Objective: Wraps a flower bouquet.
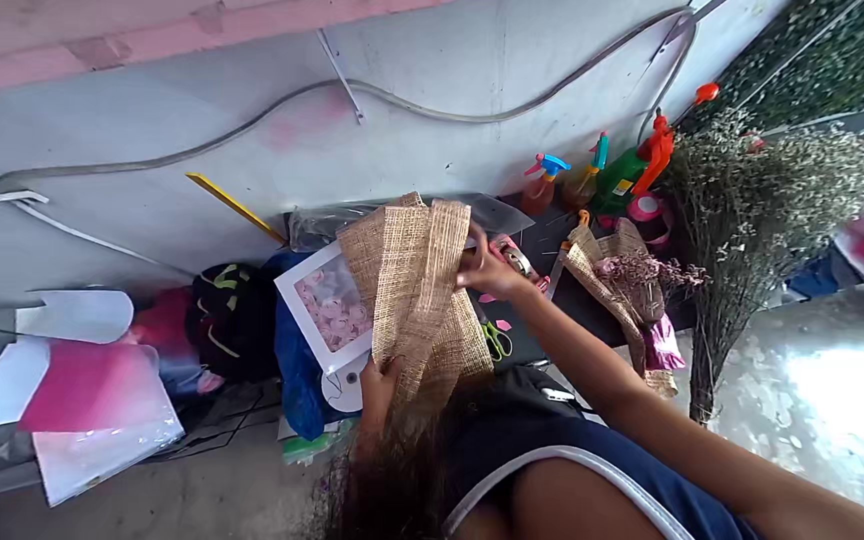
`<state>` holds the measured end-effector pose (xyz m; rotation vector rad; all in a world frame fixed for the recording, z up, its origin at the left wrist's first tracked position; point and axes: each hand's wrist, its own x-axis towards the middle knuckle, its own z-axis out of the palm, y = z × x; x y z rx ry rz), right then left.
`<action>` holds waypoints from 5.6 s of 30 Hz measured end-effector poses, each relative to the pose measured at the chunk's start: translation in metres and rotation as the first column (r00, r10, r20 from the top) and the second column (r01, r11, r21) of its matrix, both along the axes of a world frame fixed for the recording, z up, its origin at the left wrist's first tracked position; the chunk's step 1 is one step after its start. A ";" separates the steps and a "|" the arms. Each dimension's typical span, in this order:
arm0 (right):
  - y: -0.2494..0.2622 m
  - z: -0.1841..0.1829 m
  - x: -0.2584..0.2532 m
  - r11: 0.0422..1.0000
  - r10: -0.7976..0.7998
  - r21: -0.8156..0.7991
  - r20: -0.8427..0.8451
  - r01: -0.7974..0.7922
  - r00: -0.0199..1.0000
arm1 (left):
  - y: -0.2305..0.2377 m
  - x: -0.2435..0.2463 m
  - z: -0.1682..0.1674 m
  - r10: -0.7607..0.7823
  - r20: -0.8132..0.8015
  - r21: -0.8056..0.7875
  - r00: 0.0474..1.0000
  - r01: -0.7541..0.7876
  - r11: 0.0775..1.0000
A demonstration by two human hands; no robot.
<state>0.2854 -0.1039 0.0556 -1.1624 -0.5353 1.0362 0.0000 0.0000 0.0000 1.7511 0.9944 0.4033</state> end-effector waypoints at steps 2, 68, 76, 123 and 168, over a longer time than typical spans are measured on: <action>-0.015 -0.001 -0.032 0.990 0.136 -0.040 -0.012 -0.136 0.991 | -0.012 0.014 0.009 0.002 0.075 -0.024 0.997 0.000 1.000; -0.085 -0.006 -0.049 0.757 -0.540 -0.028 0.537 0.653 0.648 | -0.082 0.151 0.062 -0.372 -0.005 0.106 0.928 0.370 0.923; -0.170 -0.012 -0.033 0.766 -0.641 0.152 0.245 0.625 0.727 | -0.113 0.202 0.087 -0.566 -0.144 0.092 0.812 0.580 0.809; -0.496 -0.214 0.062 0.675 -0.294 -0.572 0.370 0.466 0.881 | -0.434 0.180 -0.095 -0.450 -0.032 -0.639 0.892 0.328 0.696; -0.539 -0.241 0.094 0.509 -0.070 -0.812 0.293 0.287 0.953 | -0.408 0.171 -0.093 -0.473 0.171 -0.814 0.864 0.394 0.427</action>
